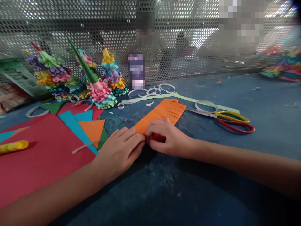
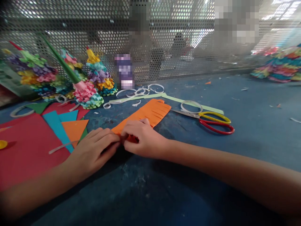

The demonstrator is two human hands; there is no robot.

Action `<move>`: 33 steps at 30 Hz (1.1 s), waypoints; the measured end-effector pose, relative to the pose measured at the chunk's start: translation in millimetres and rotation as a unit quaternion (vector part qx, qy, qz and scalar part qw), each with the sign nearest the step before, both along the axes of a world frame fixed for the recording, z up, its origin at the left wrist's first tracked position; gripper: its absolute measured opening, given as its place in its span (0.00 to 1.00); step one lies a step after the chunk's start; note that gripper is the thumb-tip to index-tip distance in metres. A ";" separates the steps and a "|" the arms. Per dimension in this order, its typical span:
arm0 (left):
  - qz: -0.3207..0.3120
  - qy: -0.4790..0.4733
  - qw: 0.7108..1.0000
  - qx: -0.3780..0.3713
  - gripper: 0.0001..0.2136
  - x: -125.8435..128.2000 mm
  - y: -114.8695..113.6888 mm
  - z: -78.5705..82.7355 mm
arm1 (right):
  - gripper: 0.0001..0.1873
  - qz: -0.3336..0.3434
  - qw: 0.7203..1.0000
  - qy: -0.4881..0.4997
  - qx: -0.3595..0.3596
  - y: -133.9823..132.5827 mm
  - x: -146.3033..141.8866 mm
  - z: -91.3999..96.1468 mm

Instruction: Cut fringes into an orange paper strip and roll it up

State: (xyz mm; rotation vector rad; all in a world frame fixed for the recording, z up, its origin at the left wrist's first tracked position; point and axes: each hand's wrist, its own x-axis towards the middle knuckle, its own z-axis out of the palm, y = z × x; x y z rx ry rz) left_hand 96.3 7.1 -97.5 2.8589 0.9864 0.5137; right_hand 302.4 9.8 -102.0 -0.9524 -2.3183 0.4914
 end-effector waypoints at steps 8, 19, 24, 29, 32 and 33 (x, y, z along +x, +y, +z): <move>-0.010 -0.059 0.997 -0.049 0.05 2.0 2.2 2.9 | 0.03 0.001 0.996 -0.016 0.084 -7.5 -0.3 -1.7; -0.010 -0.059 0.998 -0.012 0.04 1.3 1.4 1.5 | 0.03 0.001 1.000 -0.006 -0.003 -0.8 -0.7 0.8; 0.017 -0.053 0.998 -0.028 0.04 2.6 1.8 2.2 | 0.03 0.002 0.999 -0.011 0.031 -4.0 -0.5 0.5; 0.017 -0.043 0.999 -0.028 0.04 3.8 0.1 3.5 | 0.04 0.004 0.999 -0.022 0.040 -4.8 -0.7 1.2; 0.016 -0.044 0.999 -0.025 0.03 3.9 -1.3 4.3 | 0.05 -0.008 1.000 -0.012 0.021 -3.5 -1.3 1.8; 0.016 -0.041 0.999 -0.024 0.03 3.8 -1.6 4.3 | 0.05 -0.009 1.000 -0.009 0.015 -2.8 -1.6 2.0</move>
